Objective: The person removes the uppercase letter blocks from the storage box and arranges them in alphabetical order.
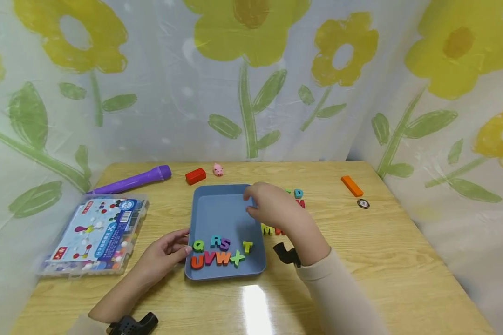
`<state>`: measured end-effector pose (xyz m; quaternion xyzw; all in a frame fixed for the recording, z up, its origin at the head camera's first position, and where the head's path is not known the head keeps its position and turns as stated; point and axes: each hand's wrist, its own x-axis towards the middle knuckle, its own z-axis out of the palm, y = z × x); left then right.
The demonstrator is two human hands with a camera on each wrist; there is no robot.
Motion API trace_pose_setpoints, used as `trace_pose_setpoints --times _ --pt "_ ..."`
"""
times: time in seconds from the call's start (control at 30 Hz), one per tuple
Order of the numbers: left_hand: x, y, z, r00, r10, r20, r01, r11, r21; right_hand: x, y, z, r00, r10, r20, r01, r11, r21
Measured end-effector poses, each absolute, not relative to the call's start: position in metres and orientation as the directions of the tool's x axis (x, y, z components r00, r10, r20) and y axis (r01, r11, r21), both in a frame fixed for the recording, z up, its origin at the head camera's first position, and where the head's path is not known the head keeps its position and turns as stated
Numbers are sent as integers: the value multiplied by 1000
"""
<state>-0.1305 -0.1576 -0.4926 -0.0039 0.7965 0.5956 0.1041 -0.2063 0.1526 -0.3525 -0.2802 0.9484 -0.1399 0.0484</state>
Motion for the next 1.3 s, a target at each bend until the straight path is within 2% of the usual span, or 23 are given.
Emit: trace_pose_setpoints --times 0.1,0.27,0.47,0.7,0.87,1.3 --pt "-131 -157 -492 -977 131 -165 -122 286 950 -209 120 -354 -809 -586 -45 -555 787 -269" --pt "-131 -157 -491 -976 159 -146 -100 268 958 -211 72 -375 -746 -641 -180 -603 765 -227" --pt "-130 -158 -492 -973 186 -136 -88 244 966 -211 41 -404 -676 -675 -295 -648 736 -198" --pt "-131 -164 -492 -936 330 -120 -42 233 971 -209 33 -415 -669 -678 -303 -659 731 -178" --pt "-128 -167 -490 -899 424 -112 11 279 960 -209 33 -416 -669 -681 -299 -656 730 -192" --pt "-122 -167 -488 -906 399 -143 33 402 915 -211 32 -422 -655 -691 -306 -660 720 -214"
